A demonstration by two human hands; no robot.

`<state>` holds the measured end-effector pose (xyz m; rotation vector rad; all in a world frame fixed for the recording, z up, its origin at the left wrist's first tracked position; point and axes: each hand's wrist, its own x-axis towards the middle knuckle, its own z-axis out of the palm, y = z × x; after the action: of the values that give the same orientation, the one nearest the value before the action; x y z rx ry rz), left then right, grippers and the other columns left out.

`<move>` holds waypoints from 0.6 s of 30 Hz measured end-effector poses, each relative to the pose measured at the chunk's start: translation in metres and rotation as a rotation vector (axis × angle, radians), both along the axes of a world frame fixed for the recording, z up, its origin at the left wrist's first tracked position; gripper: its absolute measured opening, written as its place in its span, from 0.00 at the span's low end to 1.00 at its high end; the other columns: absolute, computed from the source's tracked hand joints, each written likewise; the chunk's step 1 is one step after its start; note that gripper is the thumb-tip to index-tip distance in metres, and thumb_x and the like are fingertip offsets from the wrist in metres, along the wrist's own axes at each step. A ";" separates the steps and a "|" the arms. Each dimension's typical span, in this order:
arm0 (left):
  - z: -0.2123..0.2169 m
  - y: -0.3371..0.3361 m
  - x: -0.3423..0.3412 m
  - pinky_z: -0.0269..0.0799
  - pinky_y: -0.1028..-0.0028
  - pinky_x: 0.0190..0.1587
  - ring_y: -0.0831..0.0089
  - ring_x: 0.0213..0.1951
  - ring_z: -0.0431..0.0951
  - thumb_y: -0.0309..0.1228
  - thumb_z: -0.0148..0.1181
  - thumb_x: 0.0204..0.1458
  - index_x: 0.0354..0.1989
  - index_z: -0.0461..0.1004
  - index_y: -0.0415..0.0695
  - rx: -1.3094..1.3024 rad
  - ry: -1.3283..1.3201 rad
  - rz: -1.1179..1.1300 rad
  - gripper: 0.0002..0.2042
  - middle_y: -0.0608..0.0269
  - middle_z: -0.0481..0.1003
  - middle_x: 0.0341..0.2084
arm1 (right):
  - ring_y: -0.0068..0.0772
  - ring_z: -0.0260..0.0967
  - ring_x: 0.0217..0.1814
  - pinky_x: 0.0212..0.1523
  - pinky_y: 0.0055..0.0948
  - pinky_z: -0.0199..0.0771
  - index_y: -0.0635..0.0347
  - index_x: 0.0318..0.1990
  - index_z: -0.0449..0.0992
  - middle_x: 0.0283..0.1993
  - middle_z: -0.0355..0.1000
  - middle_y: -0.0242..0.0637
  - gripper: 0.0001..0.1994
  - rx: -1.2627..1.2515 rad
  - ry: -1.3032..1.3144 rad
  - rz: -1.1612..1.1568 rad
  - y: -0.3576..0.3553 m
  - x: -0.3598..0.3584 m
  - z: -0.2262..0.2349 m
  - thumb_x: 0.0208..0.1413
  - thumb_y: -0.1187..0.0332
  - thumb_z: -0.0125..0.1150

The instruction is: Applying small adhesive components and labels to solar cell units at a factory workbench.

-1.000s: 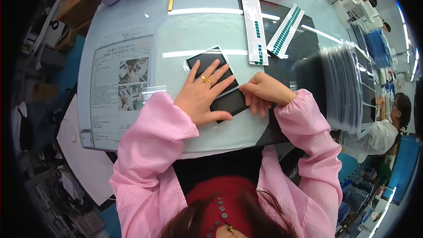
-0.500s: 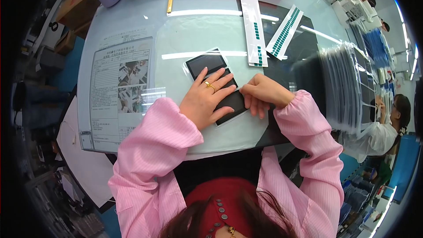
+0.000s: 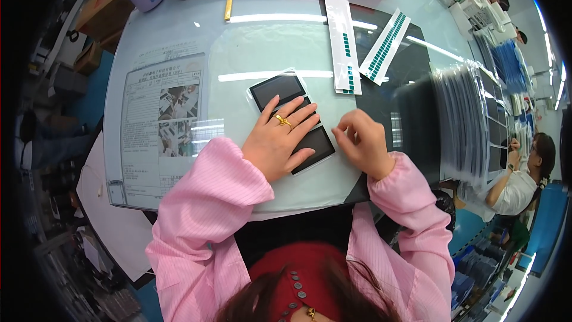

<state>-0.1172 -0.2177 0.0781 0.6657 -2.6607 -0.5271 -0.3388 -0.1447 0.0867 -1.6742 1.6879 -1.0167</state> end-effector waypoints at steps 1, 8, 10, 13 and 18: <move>0.000 0.000 0.000 0.44 0.52 0.71 0.64 0.69 0.56 0.42 0.64 0.52 0.62 0.66 0.47 0.012 0.006 -0.002 0.29 0.65 0.63 0.65 | 0.27 0.70 0.21 0.20 0.24 0.67 0.62 0.33 0.75 0.29 0.75 0.34 0.06 -0.268 0.230 0.109 0.002 -0.002 -0.002 0.48 0.78 0.67; 0.001 -0.002 0.001 0.43 0.53 0.72 0.65 0.69 0.56 0.43 0.64 0.52 0.61 0.67 0.47 0.016 -0.003 -0.004 0.29 0.66 0.63 0.65 | 0.29 0.70 0.26 0.24 0.26 0.72 0.61 0.36 0.78 0.44 0.77 0.34 0.12 -0.499 0.547 0.332 0.004 -0.003 -0.004 0.40 0.78 0.69; 0.002 -0.002 0.000 0.43 0.53 0.72 0.65 0.69 0.56 0.42 0.64 0.52 0.61 0.67 0.47 0.028 -0.002 -0.003 0.29 0.65 0.63 0.64 | 0.29 0.70 0.27 0.24 0.26 0.72 0.61 0.35 0.79 0.45 0.77 0.34 0.12 -0.503 0.563 0.362 0.002 -0.003 -0.005 0.40 0.78 0.69; 0.002 -0.002 -0.001 0.44 0.54 0.72 0.65 0.69 0.56 0.42 0.64 0.52 0.61 0.67 0.47 0.026 0.006 -0.002 0.29 0.65 0.63 0.64 | 0.28 0.69 0.27 0.24 0.25 0.72 0.61 0.36 0.79 0.45 0.77 0.35 0.12 -0.503 0.576 0.349 0.002 -0.003 -0.004 0.39 0.77 0.69; 0.003 -0.002 0.000 0.44 0.53 0.72 0.64 0.69 0.56 0.42 0.64 0.52 0.61 0.67 0.47 0.025 0.001 0.001 0.28 0.65 0.64 0.64 | 0.28 0.69 0.27 0.24 0.25 0.72 0.61 0.35 0.79 0.45 0.78 0.35 0.12 -0.498 0.608 0.358 0.002 -0.003 -0.003 0.38 0.77 0.69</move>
<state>-0.1173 -0.2200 0.0811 0.6738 -2.6573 -0.5603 -0.3414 -0.1423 0.0840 -2.7120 1.4385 -0.8391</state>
